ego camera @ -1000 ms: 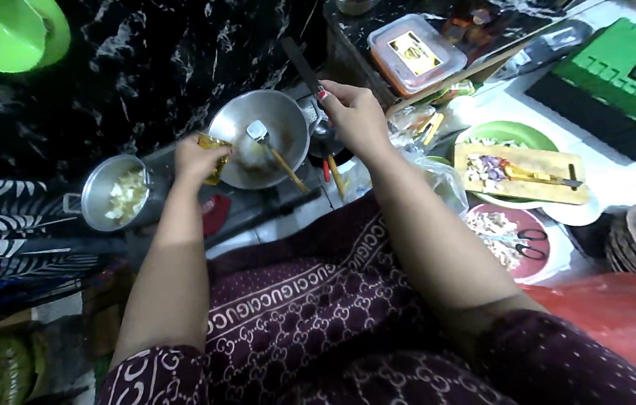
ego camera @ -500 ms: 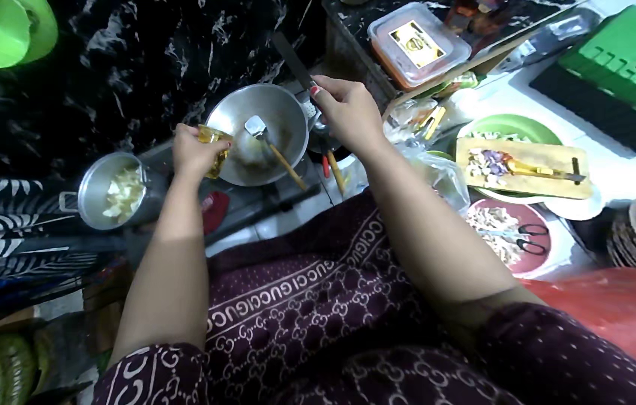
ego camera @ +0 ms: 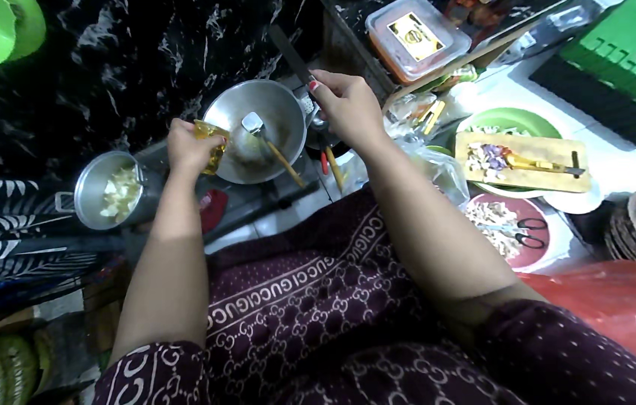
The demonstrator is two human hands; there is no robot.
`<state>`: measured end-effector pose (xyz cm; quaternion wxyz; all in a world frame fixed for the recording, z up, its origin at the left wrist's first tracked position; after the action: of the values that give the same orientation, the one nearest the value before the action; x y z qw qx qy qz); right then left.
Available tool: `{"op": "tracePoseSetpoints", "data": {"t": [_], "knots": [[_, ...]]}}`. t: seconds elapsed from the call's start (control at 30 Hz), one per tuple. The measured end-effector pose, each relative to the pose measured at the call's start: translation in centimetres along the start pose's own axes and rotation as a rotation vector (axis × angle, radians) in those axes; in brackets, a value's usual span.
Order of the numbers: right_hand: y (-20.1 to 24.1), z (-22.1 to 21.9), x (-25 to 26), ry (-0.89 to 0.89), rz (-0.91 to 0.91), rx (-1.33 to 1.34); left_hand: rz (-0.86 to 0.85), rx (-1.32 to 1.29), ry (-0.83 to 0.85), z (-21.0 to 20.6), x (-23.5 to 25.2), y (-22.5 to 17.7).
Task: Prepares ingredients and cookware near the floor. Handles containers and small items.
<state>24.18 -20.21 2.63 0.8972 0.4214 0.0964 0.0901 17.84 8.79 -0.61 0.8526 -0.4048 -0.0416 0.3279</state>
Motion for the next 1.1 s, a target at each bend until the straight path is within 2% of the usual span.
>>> {"op": "tracePoseSetpoints", "data": {"t": [1.1], "knots": [[0.04, -0.21, 0.10, 0.027, -0.005, -0.017, -0.050, 0.035, 0.004, 0.03, -0.38, -0.64]]}}
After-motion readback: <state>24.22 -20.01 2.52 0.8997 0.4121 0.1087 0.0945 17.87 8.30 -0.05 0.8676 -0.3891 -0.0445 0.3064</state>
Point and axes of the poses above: each hand's wrist, its own x-axis towards the middle knuckle, its own z-axis out of the back of the hand, y = z × x, the point moved 2 cm from there along x, towards the middle knuckle, and after that the axes turned 10 degrees about -x, right-handed, at the moved point
